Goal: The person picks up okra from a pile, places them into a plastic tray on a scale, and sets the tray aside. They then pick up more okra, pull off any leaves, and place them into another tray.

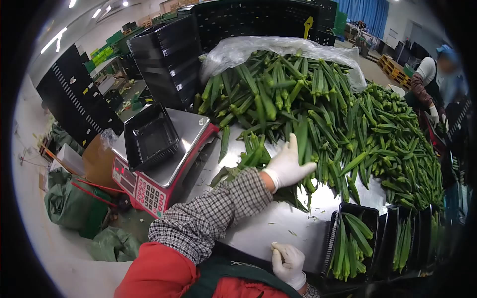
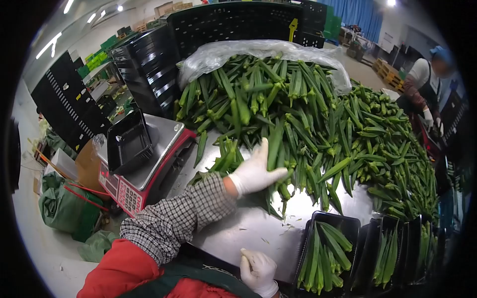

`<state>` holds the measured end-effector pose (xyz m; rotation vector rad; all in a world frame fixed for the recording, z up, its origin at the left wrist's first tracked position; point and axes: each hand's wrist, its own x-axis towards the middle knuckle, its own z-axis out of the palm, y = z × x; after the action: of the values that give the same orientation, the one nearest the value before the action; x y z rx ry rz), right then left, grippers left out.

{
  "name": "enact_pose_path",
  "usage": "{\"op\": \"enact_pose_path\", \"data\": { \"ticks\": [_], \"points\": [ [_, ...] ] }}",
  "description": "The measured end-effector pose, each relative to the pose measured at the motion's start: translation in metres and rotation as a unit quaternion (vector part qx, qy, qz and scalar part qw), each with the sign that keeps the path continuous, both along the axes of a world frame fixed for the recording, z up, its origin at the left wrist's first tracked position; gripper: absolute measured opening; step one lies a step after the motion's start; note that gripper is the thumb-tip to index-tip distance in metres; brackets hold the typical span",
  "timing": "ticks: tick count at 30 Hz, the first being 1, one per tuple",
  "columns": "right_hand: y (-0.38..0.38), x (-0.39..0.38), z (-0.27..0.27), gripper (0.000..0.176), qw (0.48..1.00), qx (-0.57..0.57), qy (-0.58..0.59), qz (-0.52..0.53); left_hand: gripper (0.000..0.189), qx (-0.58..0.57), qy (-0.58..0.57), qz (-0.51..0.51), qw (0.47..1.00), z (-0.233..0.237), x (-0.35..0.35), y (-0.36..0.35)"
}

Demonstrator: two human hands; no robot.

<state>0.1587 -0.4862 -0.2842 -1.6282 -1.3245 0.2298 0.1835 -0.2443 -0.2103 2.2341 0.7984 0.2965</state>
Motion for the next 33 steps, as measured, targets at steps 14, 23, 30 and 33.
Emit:
{"op": "enact_pose_path", "data": {
  "ticks": [14, 23, 30, 33],
  "points": [
    [-0.001, 0.000, -0.002, 0.014, 1.000, 0.005, 0.008, 0.002, 0.100, 0.053, 0.076, 0.232, 0.968, -0.071, -0.100, 0.108],
    [0.000, -0.004, -0.006, 0.010, 1.000, -0.006, -0.021, -0.011, 0.104, -0.023, -0.003, 0.086, 0.996, -0.065, -0.050, -0.010],
    [0.002, -0.009, 0.002, 0.008, 0.999, 0.018, -0.047, -0.013, 0.069, -0.025, 0.004, 0.000, 1.000, -0.004, -0.083, -0.019],
    [0.003, -0.010, 0.000, 0.008, 0.998, 0.042, -0.052, -0.016, 0.057, 0.085, 0.078, -0.051, 0.992, 0.039, -0.110, -0.004]
  ]
}}
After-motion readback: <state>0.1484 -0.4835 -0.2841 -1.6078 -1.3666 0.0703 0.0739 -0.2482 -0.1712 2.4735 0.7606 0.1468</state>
